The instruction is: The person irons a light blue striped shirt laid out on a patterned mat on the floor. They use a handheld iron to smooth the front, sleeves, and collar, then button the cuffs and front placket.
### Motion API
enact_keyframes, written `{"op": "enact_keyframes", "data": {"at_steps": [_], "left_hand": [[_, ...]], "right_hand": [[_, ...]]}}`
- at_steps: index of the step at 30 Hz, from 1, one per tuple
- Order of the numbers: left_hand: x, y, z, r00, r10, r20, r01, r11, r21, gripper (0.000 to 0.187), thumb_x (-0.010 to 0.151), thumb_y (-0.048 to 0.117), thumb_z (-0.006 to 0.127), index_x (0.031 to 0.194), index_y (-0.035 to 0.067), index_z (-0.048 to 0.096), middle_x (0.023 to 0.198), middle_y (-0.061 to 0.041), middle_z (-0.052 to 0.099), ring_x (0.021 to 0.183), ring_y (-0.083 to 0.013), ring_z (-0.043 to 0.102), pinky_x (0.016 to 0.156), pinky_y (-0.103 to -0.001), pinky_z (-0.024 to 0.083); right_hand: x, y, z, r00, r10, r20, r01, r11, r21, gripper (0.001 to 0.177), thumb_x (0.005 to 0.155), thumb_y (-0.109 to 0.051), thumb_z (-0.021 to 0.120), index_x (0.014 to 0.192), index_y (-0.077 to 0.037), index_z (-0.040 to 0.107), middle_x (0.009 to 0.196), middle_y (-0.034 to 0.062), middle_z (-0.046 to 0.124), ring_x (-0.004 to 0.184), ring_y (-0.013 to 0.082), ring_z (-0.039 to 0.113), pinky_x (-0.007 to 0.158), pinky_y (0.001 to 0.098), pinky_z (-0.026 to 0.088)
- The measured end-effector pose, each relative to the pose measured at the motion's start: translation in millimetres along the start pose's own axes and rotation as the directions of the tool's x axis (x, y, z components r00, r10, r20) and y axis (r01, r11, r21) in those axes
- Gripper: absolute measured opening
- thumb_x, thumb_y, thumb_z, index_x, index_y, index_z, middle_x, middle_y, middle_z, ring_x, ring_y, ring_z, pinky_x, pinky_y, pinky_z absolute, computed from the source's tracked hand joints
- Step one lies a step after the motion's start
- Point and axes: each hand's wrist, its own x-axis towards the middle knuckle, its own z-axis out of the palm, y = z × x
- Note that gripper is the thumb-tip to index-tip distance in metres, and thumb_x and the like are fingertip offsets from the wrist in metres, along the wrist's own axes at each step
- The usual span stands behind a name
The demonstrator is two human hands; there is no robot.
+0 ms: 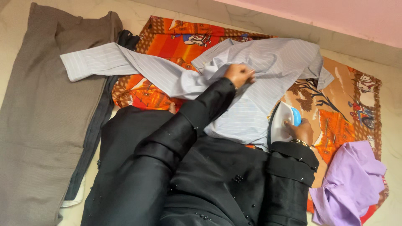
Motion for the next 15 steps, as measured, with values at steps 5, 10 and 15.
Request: {"op": "enact_keyframes", "data": {"at_steps": [5,10,15], "left_hand": [[-25.5,163.7,69.3,0.82,0.477,0.317,-0.459,0.878,-0.136,0.019,0.103,0.015,0.067,0.1,-0.002,0.075,0.092,-0.008,0.078,0.084,-0.0142,0.074,0.084,-0.032,0.061],[-90.4,160.3,-56.9,0.95,0.264,0.165,-0.309,0.86,0.407,0.024,0.102,0.016,0.066,0.097,-0.005,0.076,0.089,-0.009,0.079,0.083,-0.0118,0.073,0.081,-0.028,0.059],[-170.2,73.0,-143.1,0.981,-0.04,-0.19,0.144,0.809,0.57,0.022,0.089,0.017,0.071,0.077,-0.001,0.076,0.069,-0.007,0.074,0.065,-0.0118,0.072,0.068,-0.027,0.057]], "right_hand": [[7.9,15.0,3.9,0.999,-0.022,-0.028,0.02,0.997,-0.071,0.061,0.078,-0.044,0.086,0.117,0.0,0.069,0.099,0.0238,0.076,0.095,0.0369,0.074,0.085,0.0457,0.055],[21.2,26.6,12.1,0.995,-0.045,-0.09,0.034,0.992,-0.121,0.065,0.076,-0.047,0.087,0.12,-0.002,0.069,0.108,0.0257,0.073,0.102,0.0416,0.07,0.087,0.0497,0.053],[17.5,23.6,7.7,0.968,-0.058,-0.244,0.022,0.989,-0.148,0.066,0.077,-0.045,0.085,0.125,-0.004,0.065,0.11,0.0258,0.071,0.103,0.0453,0.066,0.084,0.054,0.05]]}}
